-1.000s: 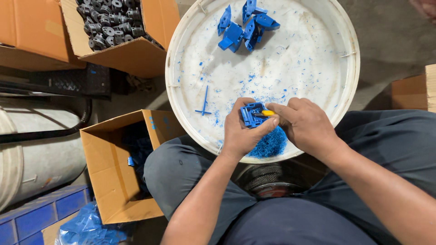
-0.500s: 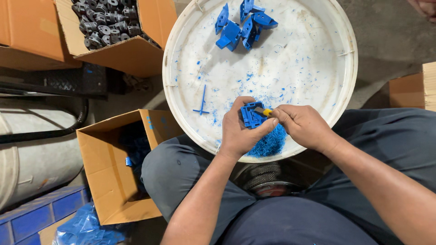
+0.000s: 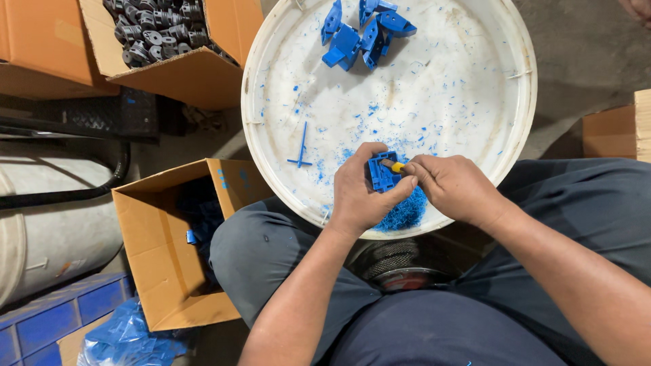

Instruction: The person cleans blue plastic components using a small blade to scrape off excess material over a plastic lid, handling several items one at a time.

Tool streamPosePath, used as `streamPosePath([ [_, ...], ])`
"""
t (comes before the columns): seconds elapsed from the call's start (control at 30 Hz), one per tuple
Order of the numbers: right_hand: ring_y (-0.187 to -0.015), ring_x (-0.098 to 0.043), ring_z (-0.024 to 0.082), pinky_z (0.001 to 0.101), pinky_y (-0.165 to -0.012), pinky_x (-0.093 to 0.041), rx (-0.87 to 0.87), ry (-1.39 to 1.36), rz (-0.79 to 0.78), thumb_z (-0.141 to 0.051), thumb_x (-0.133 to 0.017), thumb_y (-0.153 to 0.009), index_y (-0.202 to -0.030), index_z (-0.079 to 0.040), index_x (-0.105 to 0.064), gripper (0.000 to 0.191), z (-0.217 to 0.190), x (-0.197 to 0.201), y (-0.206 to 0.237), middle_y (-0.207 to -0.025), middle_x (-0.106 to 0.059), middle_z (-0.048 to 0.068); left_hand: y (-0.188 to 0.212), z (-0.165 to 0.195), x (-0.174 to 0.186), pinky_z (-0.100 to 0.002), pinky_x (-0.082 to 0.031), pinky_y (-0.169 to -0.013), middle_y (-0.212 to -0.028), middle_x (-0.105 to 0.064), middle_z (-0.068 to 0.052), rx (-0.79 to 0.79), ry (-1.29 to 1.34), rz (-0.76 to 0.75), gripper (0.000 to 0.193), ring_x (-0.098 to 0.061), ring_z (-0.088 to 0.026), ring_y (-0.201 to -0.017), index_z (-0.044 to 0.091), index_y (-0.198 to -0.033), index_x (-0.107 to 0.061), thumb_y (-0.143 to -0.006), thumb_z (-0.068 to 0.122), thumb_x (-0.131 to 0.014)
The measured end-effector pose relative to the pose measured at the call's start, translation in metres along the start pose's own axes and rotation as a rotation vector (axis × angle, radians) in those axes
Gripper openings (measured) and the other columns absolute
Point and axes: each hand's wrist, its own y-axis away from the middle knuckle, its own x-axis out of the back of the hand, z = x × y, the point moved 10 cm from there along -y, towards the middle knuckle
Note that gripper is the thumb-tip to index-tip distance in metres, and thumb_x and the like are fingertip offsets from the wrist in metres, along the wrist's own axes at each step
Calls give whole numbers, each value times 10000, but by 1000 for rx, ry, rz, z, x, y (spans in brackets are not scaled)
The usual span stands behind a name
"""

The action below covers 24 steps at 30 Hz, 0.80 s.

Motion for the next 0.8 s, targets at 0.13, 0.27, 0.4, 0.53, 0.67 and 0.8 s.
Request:
streamPosePath([
  [0.13,-717,-678,402,487,-655,-521,-7,93,-18,-352,-504,-1009,-1002,-131,-732,318,-7,2,1,-716,-699,168,1,-3,-2,-288,-590,-730,-872,-737,-58,-8,-26,9,503,-722,-137,-766,63,-1110,-672,-739,345,-861],
  [0.27,-734,-686,404,507,-692,-527,-24,163,-58,-387,-490,-1000,-1036,-157,-739,341,-10,2,2,-718,-711,163,0,1,0,-298,-573,-736,-869,-724,-58,-83,-126,17,489,-703,-138,-773,77,-1098,-677,-728,338,-861],
  [0.4,-745,-685,405,503,-708,-525,-41,203,-102,-418,-493,-1003,-1028,-160,-740,358,5,-10,4,-725,-716,166,-3,-18,-5,-284,-566,-698,-815,-719,-39,50,-64,-99,495,-686,-128,-716,83,-1079,-677,-682,325,-845],
  [0.53,-694,-677,380,440,-636,-528,86,-61,-80,-343,-496,-1032,-994,-88,-701,330,15,-26,-1,-729,-696,169,-6,-20,-3,-267,-572,-711,-844,-723,-24,55,28,-78,478,-676,-98,-741,69,-1085,-672,-700,277,-865],
  [0.67,-684,-491,409,428,-584,-443,-64,-599,-159,-315,-525,-1102,-964,-29,-674,351,36,-43,-4,-759,-543,222,-8,-23,-7,-252,-582,-770,-937,-732,-12,103,280,-89,484,-675,-66,-829,60,-1117,-635,-735,234,-876],
  [0.8,-634,-607,352,415,-578,-472,59,-205,48,-328,-546,-1030,-993,-73,-687,294,17,-6,0,-700,-619,165,-8,-20,-2,-235,-572,-792,-970,-733,-8,96,318,-78,500,-669,-55,-863,50,-1132,-618,-740,217,-879],
])
